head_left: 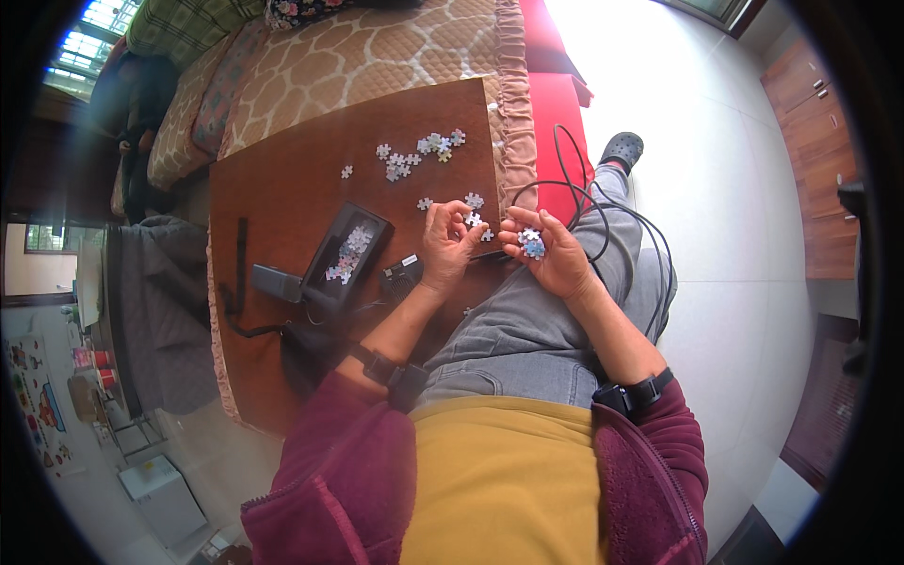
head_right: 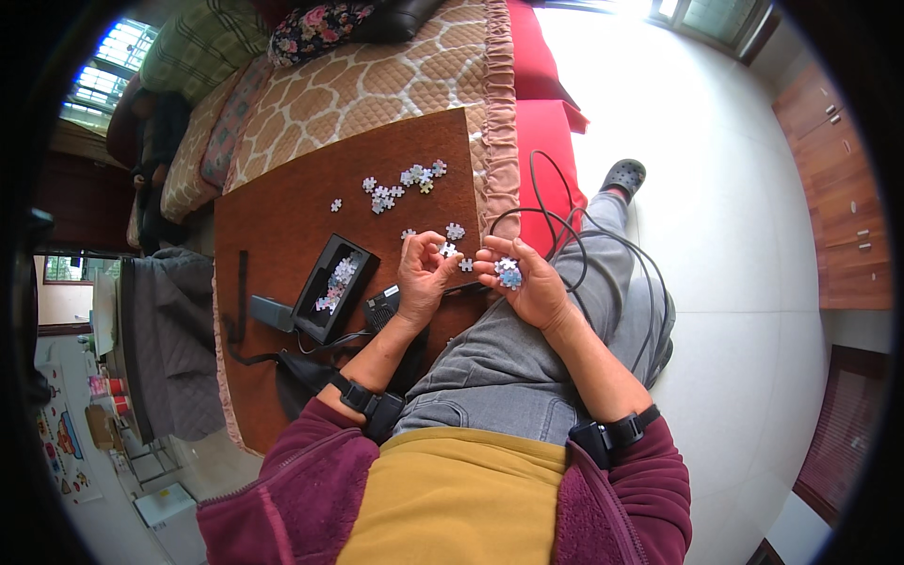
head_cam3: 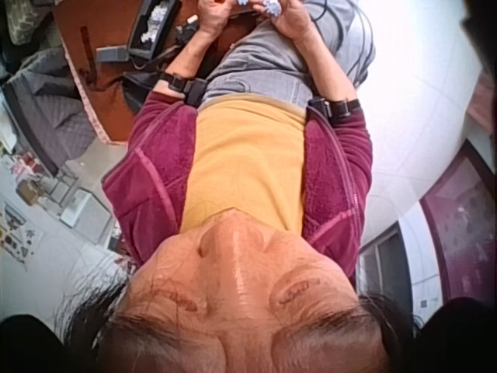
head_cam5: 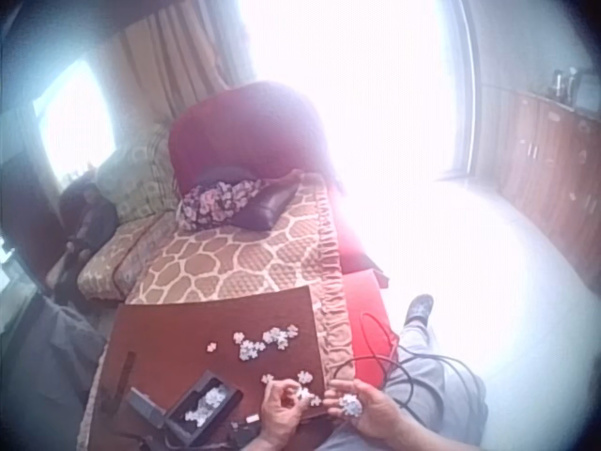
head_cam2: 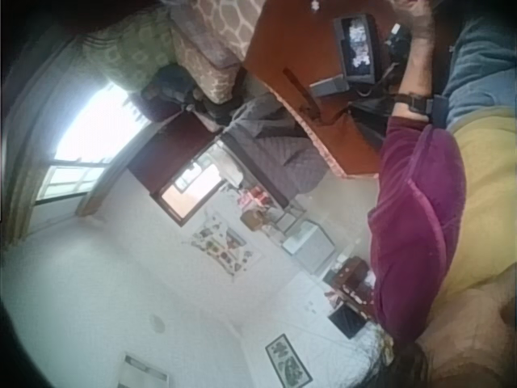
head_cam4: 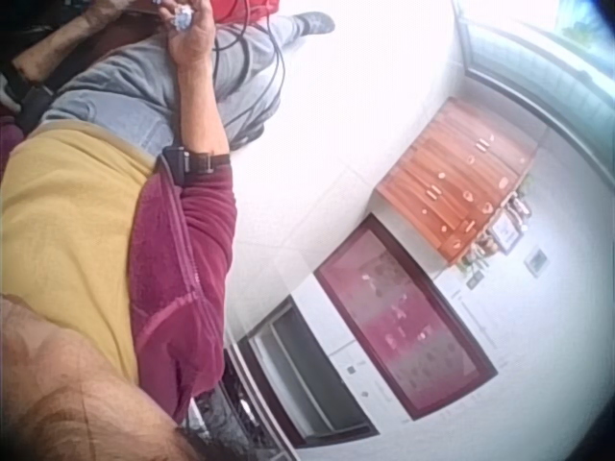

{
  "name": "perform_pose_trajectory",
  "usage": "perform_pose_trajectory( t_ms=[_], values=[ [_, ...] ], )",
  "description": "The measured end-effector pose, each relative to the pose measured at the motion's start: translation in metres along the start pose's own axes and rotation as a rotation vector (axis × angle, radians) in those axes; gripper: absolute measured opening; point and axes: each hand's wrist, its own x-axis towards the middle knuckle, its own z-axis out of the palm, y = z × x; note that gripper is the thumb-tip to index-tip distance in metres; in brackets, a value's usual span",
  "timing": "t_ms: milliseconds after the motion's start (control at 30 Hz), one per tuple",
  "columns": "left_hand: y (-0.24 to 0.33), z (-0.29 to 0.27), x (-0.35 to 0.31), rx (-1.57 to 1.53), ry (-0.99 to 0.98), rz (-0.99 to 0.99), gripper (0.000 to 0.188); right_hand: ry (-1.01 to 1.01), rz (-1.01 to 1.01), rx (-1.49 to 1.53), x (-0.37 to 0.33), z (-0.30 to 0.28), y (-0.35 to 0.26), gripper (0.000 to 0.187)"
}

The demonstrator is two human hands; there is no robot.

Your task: The person sits on the floor and assembles white puzzle pieces by hand, picking up pieces, aligning edges, and connecting them into small clusters on a brown mat.

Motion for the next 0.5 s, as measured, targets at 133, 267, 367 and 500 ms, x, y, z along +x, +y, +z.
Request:
perform_pose_trajectory(
  t_ms=[133,267,367,500],
  values=[
    [-0.002,0.001,0.013,0.21,0.058,0.008,0.032,-0.005,-0.003,-0.006,0.0,0.0,0.0,0.052],
    [-0.012,0.006,0.046,0.364,0.123,-0.026,0.033,0.0,0.012,-0.005,0.0,-0.001,-0.001,0.052],
    [-0.02,0.013,0.069,0.448,0.143,0.026,0.032,0.002,0.013,-0.001,0.0,0.0,-0.002,0.052],
    [-0.028,0.027,0.086,0.564,0.171,0.097,0.032,0.02,0.009,-0.005,-0.001,0.002,-0.001,0.053]
  ],
)
